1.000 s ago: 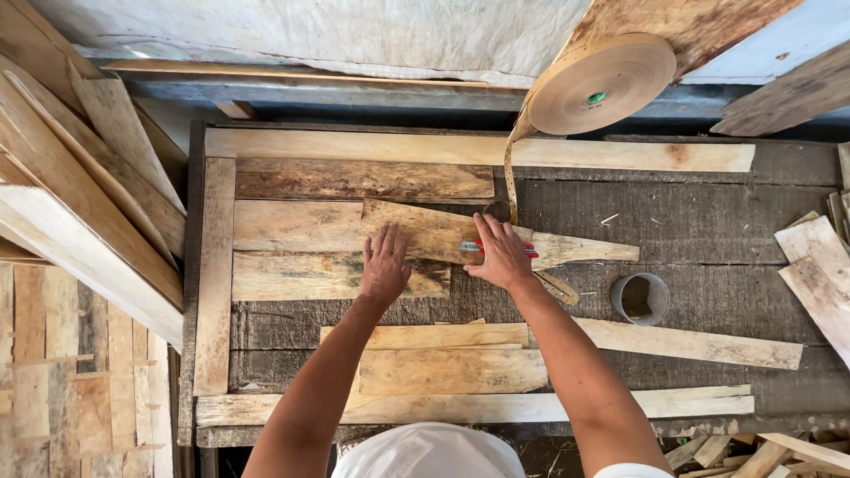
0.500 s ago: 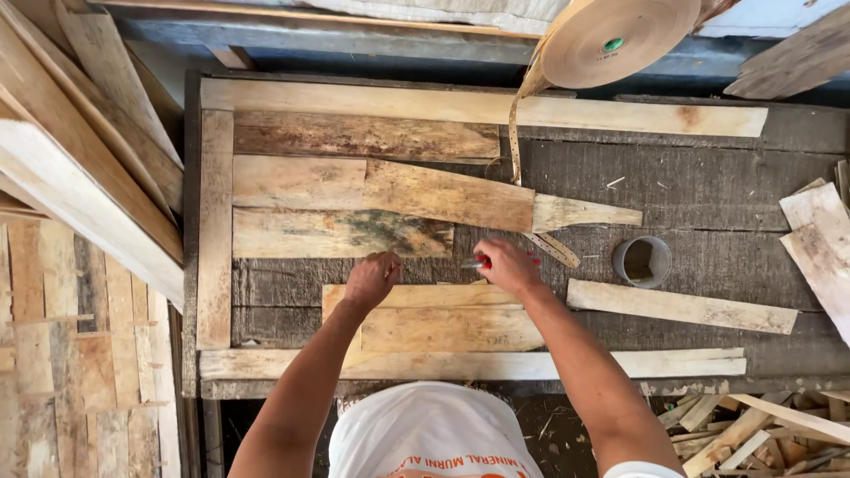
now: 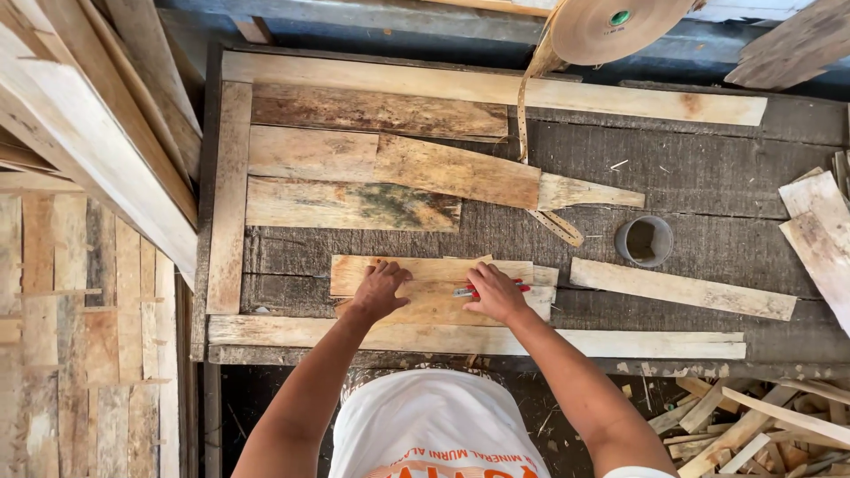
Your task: Cutting and fitting wood veneer strips into a wooden frame.
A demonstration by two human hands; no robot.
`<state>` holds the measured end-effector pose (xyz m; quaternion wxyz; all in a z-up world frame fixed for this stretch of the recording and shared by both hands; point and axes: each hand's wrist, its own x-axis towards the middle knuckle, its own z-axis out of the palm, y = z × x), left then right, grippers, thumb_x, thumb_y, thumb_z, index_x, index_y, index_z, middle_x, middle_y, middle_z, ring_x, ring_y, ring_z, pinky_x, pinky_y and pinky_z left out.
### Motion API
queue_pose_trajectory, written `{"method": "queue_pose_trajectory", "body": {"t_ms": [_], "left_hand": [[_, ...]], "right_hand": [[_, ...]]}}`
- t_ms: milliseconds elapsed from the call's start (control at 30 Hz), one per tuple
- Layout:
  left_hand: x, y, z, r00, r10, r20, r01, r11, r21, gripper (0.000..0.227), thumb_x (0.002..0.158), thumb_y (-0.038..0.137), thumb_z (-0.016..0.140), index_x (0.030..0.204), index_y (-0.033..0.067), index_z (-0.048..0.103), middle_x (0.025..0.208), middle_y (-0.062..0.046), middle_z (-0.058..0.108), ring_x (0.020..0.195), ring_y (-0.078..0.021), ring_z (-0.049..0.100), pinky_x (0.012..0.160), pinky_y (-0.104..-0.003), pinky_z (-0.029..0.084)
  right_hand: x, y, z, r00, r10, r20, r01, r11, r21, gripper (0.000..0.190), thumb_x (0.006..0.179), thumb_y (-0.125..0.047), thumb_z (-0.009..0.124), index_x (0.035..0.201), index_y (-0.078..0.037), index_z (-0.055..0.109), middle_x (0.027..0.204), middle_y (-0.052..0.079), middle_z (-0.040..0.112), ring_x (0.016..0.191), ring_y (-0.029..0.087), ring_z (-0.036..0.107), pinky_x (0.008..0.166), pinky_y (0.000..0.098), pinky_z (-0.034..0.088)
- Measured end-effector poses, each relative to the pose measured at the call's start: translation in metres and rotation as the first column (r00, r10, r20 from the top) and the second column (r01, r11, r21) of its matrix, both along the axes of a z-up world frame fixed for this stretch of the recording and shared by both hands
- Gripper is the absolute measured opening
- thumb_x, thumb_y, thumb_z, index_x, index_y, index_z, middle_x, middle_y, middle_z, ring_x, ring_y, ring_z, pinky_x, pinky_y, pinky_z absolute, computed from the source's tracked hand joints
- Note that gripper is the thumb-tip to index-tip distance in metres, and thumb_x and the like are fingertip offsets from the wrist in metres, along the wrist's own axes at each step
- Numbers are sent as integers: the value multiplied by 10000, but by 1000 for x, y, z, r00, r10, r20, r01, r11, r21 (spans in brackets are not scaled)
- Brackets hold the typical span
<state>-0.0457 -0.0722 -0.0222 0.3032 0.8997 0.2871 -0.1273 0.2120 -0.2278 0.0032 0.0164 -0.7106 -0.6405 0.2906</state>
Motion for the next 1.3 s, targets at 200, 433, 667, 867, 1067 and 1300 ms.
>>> {"method": "queue_pose_trajectory", "body": {"t_ms": [200,433,667,867,1067,1300], "left_hand": [[-1,-19,-21,999,19,-28,-16,993,117,650,781,391,845,1336,193,571,1267,-64,535,1278,-264,458,1099,-492,353],[2,-8,-9,992,119,-29,-117,991,64,539,905,400,756,1343,161,552,1332,-88,517,1296,-266,449,1126,-499,326],[4,10,-32,978,208,-2,-204,961,186,549,940,270,682,1453,159,524,1374,-74,554,1296,-253,477,1163,-518,303],[10,19,-9,956,293,18,-293,953,80,267,945,261,648,1200,181,670,1235,-78,615,1224,-263,524,1174,-531,287],[6,34,-1,918,327,225,-341,940,24,121,999,202,536,1014,142,639,1003,-55,704,1033,-267,613,1102,-542,319],[-11,67,18,876,319,363,-391,909,143,135,995,190,527,1059,145,636,998,-74,706,1011,-315,600,1054,-541,334]], "right_hand": [[-11,-7,-3,996,14,89,-23,994,106,719,647,-408,932,1162,-69,562,1128,110,528,1098,319,549,966,456,495],[-3,9,-1,983,-177,46,175,983,50,576,803,-429,864,1172,-75,599,1173,109,558,1102,294,554,992,443,482],[14,25,-28,968,-166,190,153,985,82,598,833,-369,817,1324,-101,604,1211,101,602,1121,290,550,1036,418,472],[17,29,-26,970,-133,205,135,991,4,474,857,-412,807,1173,-94,656,1156,75,632,1068,269,541,1004,413,476],[22,45,14,984,-165,63,153,976,153,298,880,-306,793,1011,-76,655,1014,89,708,960,295,565,912,441,477],[39,71,-1,965,-248,86,219,942,253,251,856,-267,775,985,-74,679,1047,129,710,953,320,581,901,447,481]]}}
